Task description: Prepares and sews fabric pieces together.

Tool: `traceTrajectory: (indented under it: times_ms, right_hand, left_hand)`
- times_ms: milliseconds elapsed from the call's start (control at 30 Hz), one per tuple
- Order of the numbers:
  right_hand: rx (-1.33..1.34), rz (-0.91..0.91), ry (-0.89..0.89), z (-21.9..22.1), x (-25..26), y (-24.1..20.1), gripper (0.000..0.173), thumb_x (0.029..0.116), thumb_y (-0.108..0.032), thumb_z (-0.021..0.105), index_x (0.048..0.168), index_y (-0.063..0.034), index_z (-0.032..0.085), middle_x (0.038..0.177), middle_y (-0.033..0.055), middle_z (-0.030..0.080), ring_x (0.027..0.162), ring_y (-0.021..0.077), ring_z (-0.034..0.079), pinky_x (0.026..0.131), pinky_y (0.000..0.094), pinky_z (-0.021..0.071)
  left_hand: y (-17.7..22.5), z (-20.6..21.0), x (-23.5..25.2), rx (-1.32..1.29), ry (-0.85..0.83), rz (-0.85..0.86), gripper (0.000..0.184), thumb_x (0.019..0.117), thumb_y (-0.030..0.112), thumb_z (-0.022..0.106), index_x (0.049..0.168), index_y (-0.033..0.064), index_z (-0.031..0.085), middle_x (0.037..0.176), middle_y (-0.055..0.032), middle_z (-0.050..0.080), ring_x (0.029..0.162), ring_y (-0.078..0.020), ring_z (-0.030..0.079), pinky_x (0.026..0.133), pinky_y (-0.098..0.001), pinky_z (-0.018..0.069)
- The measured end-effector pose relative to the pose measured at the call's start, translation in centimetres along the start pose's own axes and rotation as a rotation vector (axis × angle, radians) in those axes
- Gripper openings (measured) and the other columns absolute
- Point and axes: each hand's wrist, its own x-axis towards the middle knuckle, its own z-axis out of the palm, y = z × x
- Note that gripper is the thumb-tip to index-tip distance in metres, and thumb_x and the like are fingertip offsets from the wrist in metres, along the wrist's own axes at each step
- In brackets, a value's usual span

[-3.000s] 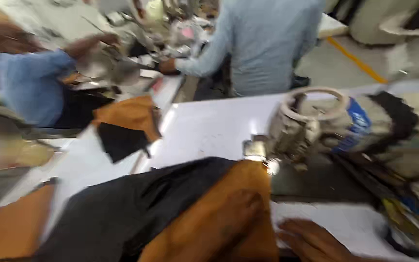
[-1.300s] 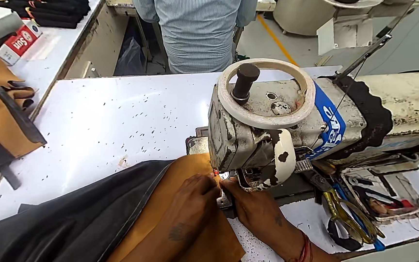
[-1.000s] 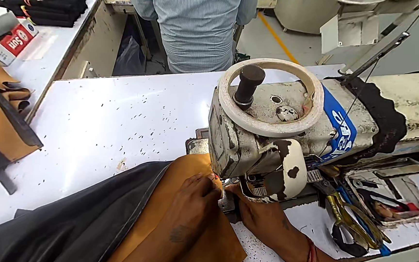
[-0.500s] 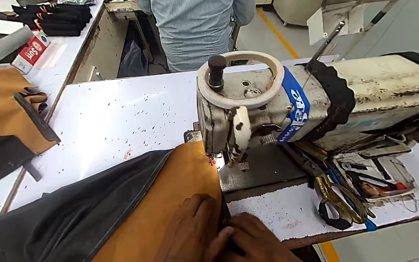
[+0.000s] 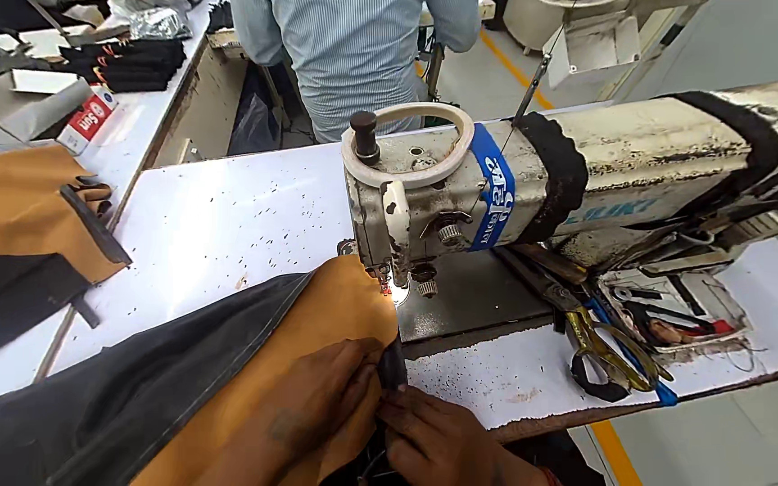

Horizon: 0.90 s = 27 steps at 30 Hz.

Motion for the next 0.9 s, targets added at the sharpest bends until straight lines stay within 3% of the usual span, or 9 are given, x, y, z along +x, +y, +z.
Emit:
traceTrajectory:
  times_ms: [233, 433, 467, 567, 667, 733, 800, 867, 900]
  right_hand:
    - [0.042, -0.003, -0.062, -0.6, -0.8, 0.5, 0.019, 0.1035, -0.004, 0.047, 0.096, -0.0082, 0.064, 0.119, 0.0136, 0.074, 0.121, 0.0277, 0.067, 0.11, 0.0381, 0.0504]
    - [0.04, -0.004, -0.075, -0.4, -0.4, 0.2, 0.018, 0.1039, -0.008, 0.049, 0.098, -0.0097, 0.066, 0.116, 0.0134, 0.074, 0.118, 0.0273, 0.069, 0.109, 0.0383, 0.0499]
    - [0.048, -0.003, -0.071, -0.4, -0.5, 0.2, 0.018, 0.104, -0.008, 0.049, 0.098, -0.0097, 0.066, 0.116, 0.0137, 0.074, 0.118, 0.0273, 0.069, 0.109, 0.0381, 0.0499]
    - [0.067, 0.001, -0.066, -0.5, -0.5, 0.3, 0.018, 0.1036, -0.007, 0.05, 0.097, -0.0091, 0.066, 0.116, 0.0139, 0.074, 0.117, 0.0272, 0.069, 0.109, 0.0378, 0.0503]
    - [0.082, 0.013, -0.075, -0.5, -0.4, 0.3, 0.019, 0.1031, -0.007, 0.05, 0.096, -0.0092, 0.067, 0.114, 0.0131, 0.075, 0.117, 0.0265, 0.07, 0.109, 0.0371, 0.0504]
    - [0.159, 0.028, -0.094, -0.7, -0.5, 0.5, 0.019, 0.1019, -0.005, 0.051, 0.096, -0.0078, 0.069, 0.115, 0.0131, 0.075, 0.119, 0.0264, 0.069, 0.111, 0.0369, 0.0488]
    - [0.353, 0.073, -0.103, -1.5, -0.6, 1.3, 0.019, 0.0997, -0.004, 0.052, 0.094, -0.0048, 0.07, 0.114, 0.0131, 0.075, 0.12, 0.0256, 0.068, 0.111, 0.0379, 0.0493]
    - [0.451, 0.174, -0.048, -2.8, -0.2, 3.0, 0.02, 0.0974, -0.002, 0.052, 0.089, -0.0036, 0.07, 0.108, 0.0112, 0.076, 0.112, 0.0212, 0.071, 0.101, 0.0358, 0.057]
    - [0.388, 0.236, -0.02, -3.2, 0.2, 4.1, 0.021, 0.0976, -0.003, 0.05, 0.091, -0.0044, 0.071, 0.108, 0.0094, 0.076, 0.111, 0.0191, 0.071, 0.097, 0.0345, 0.059]
  left_hand:
    - [2.4, 0.6, 1.2, 0.065, -0.166, -0.155, 0.038, 0.0883, 0.02, 0.051, 0.114, 0.0091, 0.076, 0.077, -0.0042, 0.061, 0.058, -0.0159, 0.061, 0.05, -0.0312, 0.0531]
    - [2.9, 0.3, 2.8, 0.12, -0.216, -0.181, 0.029, 0.0866, 0.02, 0.051, 0.098, 0.0129, 0.077, 0.076, -0.0024, 0.065, 0.067, -0.0201, 0.066, 0.054, -0.038, 0.0542]
    - [2.7, 0.5, 2.7, 0.151, -0.186, -0.16, 0.028, 0.0864, 0.021, 0.051, 0.095, 0.0142, 0.077, 0.08, -0.0022, 0.066, 0.074, -0.0213, 0.065, 0.059, -0.038, 0.0536]
    - [2.3, 1.0, 2.5, 0.154, -0.155, -0.12, 0.029, 0.093, 0.024, 0.051, 0.099, 0.0121, 0.076, 0.114, -0.0078, 0.072, 0.113, -0.0264, 0.068, 0.086, -0.0422, 0.0594]
    - [2.0, 1.5, 2.0, 0.162, -0.132, -0.116, 0.04, 0.0968, 0.045, 0.054, 0.11, 0.0125, 0.074, 0.116, -0.0063, 0.072, 0.11, -0.0232, 0.07, 0.084, -0.0395, 0.06]
    - [1.6, 1.7, 1.8, 0.164, -0.114, -0.1, 0.045, 0.0965, 0.05, 0.054, 0.117, 0.0152, 0.074, 0.115, -0.0043, 0.072, 0.108, -0.0215, 0.069, 0.084, -0.0388, 0.0585]
    - [1.3, 1.9, 1.9, 0.153, -0.098, -0.074, 0.044, 0.0958, 0.049, 0.056, 0.116, 0.0156, 0.075, 0.113, -0.0045, 0.072, 0.113, -0.0219, 0.067, 0.094, -0.0422, 0.0552]
    - [1.0, 1.9, 2.1, 0.105, -0.103, -0.064, 0.039, 0.0954, 0.044, 0.058, 0.113, 0.0137, 0.075, 0.117, -0.0072, 0.072, 0.125, -0.026, 0.064, 0.112, -0.0503, 0.0463]
    - [0.8, 2.1, 2.1, 0.077, -0.093, -0.057, 0.036, 0.0954, 0.038, 0.058, 0.112, 0.0125, 0.076, 0.117, -0.0082, 0.073, 0.126, -0.0264, 0.064, 0.113, -0.05, 0.0456]
